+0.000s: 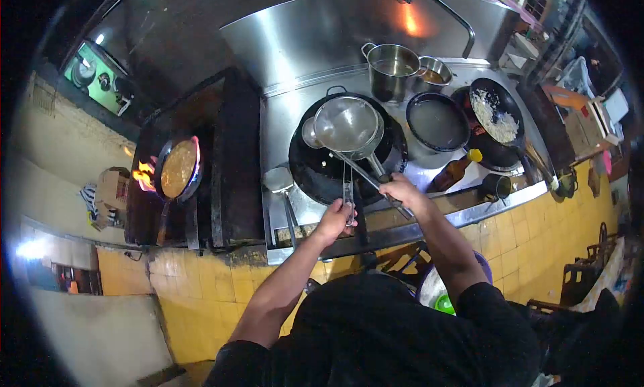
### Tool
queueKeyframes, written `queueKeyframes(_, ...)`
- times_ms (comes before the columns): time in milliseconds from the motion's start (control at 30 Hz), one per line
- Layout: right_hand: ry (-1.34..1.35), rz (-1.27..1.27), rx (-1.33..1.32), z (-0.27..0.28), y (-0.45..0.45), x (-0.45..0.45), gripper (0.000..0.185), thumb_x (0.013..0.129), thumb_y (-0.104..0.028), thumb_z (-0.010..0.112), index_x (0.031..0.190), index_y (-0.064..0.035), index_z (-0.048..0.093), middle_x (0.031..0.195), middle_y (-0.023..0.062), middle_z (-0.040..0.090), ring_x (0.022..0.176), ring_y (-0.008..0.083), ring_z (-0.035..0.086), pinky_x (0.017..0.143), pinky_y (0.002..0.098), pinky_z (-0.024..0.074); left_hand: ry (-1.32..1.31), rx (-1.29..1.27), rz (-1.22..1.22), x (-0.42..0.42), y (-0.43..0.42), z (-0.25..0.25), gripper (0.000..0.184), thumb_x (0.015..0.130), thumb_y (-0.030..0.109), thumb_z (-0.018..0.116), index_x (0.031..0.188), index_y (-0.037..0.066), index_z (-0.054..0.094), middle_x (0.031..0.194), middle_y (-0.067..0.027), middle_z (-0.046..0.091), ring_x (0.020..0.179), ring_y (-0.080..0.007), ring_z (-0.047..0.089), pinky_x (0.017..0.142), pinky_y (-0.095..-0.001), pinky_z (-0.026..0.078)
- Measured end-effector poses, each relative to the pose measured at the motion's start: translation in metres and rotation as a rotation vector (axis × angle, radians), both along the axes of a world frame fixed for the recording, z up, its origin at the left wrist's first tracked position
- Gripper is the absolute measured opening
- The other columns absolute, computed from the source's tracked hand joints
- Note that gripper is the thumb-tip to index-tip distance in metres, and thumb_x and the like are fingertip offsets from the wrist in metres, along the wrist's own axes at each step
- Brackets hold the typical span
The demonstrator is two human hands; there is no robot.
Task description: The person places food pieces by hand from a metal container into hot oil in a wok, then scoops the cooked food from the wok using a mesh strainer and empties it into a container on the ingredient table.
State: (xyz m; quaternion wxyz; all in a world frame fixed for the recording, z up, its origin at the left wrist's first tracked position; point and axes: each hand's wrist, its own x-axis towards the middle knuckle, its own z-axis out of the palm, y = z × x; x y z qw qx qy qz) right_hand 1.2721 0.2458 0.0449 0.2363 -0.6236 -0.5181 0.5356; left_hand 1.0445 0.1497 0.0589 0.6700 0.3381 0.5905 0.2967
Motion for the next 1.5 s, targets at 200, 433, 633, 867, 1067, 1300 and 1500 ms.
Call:
queueKeyframes(200,-0.459,0.093,0.174,0.053,-0.014,0.010,0.035,0.071,-0.019,0.070,0.097,0.0031,0.061,0.102,0.0268,0.066,0.099,0.0431,0.064,0.087,0.0452,0.0515,-0.318,0.101,0.181,-0.022,-0.008,0.066,0.014,0.103,0.019,0.044,0.105,0.008,0.052,0.084,-0.0057,0.059,0.057,-0.0120,0.050,0.045,-0.0260,0.037)
queueKeyframes(433,-0.324,-0.022,0.357,0.040,-0.005,0.019,0.039,0.076,-0.023,0.069,0.105,-0.0011,0.055,0.091,0.0236,0.067,0.089,0.0398,0.066,0.079,0.0464,0.0501,-0.072,0.305,0.121,-0.054,-0.016,0.121,0.014,0.102,0.019,0.043,0.100,0.008,0.052,0.082,-0.0024,0.059,0.055,-0.0089,0.050,0.044,-0.0235,0.039)
queueKeyframes(633,0.262,-0.088,0.126,0.023,-0.014,-0.023,0.019,0.078,-0.011,0.066,0.094,-0.0026,0.059,0.076,0.0043,0.059,0.063,0.0146,0.054,0.055,0.0333,0.0441,-0.089,0.326,0.163,-0.058,-0.022,0.105,0.016,0.103,0.018,0.043,0.098,0.007,0.053,0.082,-0.0037,0.059,0.054,-0.0097,0.049,0.046,-0.0246,0.039)
queueKeyframes(867,0.348,-0.015,-0.025,-0.015,-0.016,-0.057,0.011,0.076,-0.013,0.067,0.076,-0.0065,0.058,0.062,-0.0002,0.052,0.055,0.0126,0.049,0.052,0.0331,0.0390,-0.035,0.344,0.145,-0.062,-0.035,0.079,0.015,0.102,0.018,0.046,0.097,0.008,0.055,0.079,-0.0004,0.062,0.055,-0.0063,0.049,0.049,-0.0223,0.040)
queueKeyframes(1067,-0.158,0.209,0.142,-0.014,-0.018,-0.065,0.034,0.077,-0.028,0.068,0.094,0.0013,0.065,0.081,0.0177,0.067,0.080,0.0349,0.067,0.074,0.0440,0.0518,0.003,0.292,0.165,-0.059,-0.046,0.073,0.016,0.102,0.019,0.048,0.095,0.008,0.057,0.081,-0.0009,0.064,0.064,-0.0071,0.054,0.058,-0.0241,0.045)
queueKeyframes(1300,-0.461,0.253,0.426,0.022,-0.026,-0.058,0.039,0.080,-0.037,0.068,0.097,-0.0022,0.066,0.091,0.0216,0.067,0.088,0.0390,0.065,0.083,0.0467,0.0518,0.000,0.282,0.148,-0.057,-0.047,0.057,0.016,0.102,0.020,0.047,0.098,0.008,0.057,0.083,-0.0007,0.064,0.067,-0.0063,0.054,0.059,-0.0226,0.044)
queueKeyframes(1500,0.289,0.116,0.032,0.054,-0.047,-0.068,0.041,0.095,-0.044,0.055,0.095,-0.0040,0.065,0.077,0.0053,0.062,0.071,0.0182,0.059,0.064,0.0311,0.0469,-0.053,0.292,0.112,-0.032,-0.043,0.037,0.017,0.102,0.020,0.047,0.098,0.007,0.056,0.085,-0.0011,0.064,0.067,-0.0072,0.055,0.062,-0.0240,0.046)
